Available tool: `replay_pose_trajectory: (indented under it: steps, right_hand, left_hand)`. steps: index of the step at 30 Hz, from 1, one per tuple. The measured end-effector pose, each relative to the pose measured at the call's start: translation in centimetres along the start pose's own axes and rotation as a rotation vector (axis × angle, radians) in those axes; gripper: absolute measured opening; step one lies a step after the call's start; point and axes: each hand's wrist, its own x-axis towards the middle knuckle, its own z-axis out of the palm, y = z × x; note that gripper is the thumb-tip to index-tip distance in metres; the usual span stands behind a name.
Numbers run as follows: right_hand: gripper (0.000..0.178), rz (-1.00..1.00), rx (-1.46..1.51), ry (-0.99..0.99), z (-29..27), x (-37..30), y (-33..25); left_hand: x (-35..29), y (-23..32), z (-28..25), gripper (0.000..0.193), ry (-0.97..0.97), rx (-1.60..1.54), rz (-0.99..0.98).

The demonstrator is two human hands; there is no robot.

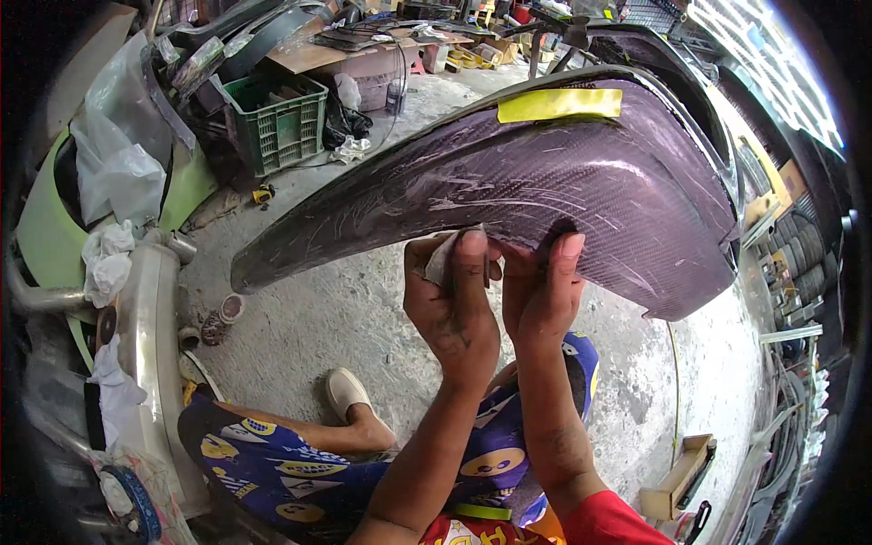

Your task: Sanding and cleaning a carbon fiber automotive component in a body shop.

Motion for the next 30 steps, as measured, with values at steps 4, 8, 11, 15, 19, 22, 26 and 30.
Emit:
replay_pose_trajectory:
  steps: [4,8,11,15,19,22,26,30]
  right_hand:
    - [0.052,0.02,0.087,0.062,2.1,-0.2,-0.9]
    - [0.051,0.031,0.074,0.07,1.1,-0.6,-1.6]
    - [0.054,0.118,-0.012,0.02,1.3,-0.5,-1.2]
    - [0.055,0.004,0.025,0.135,1.6,-0.8,-1.6]
    - [0.054,-0.066,0.076,0.104,1.7,0.2,-0.8]
    - [0.054,-0.013,0.022,0.119,1.9,-0.7,-1.8]
    - [0.054,0.093,0.014,0.109,2.0,-0.7,-2.0]
    - [0.052,0.045,0.016,0.136,2.5,-0.6,-2.1]
  left_hand:
    - [-0.3,0.4,-0.1,0.024,-0.036,0.196,0.023]
    - [-0.3,0.6,0.1,0.022,-0.018,0.132,0.012]
    - [-0.6,0.6,0.2,0.024,-0.023,0.168,-0.005]
    - [-0.5,0.5,0.3,0.028,-0.012,0.205,0.038]
    - [0.3,0.2,-0.7,0.024,-0.04,0.102,-0.027]
    - [-0.5,0.2,-0.3,0.022,-0.066,0.101,-0.019]
    - [0.1,0.0,-0.7,0.021,-0.041,0.096,0.002]
    - [-0.7,0.0,0.1,0.021,-0.089,0.156,0.008]
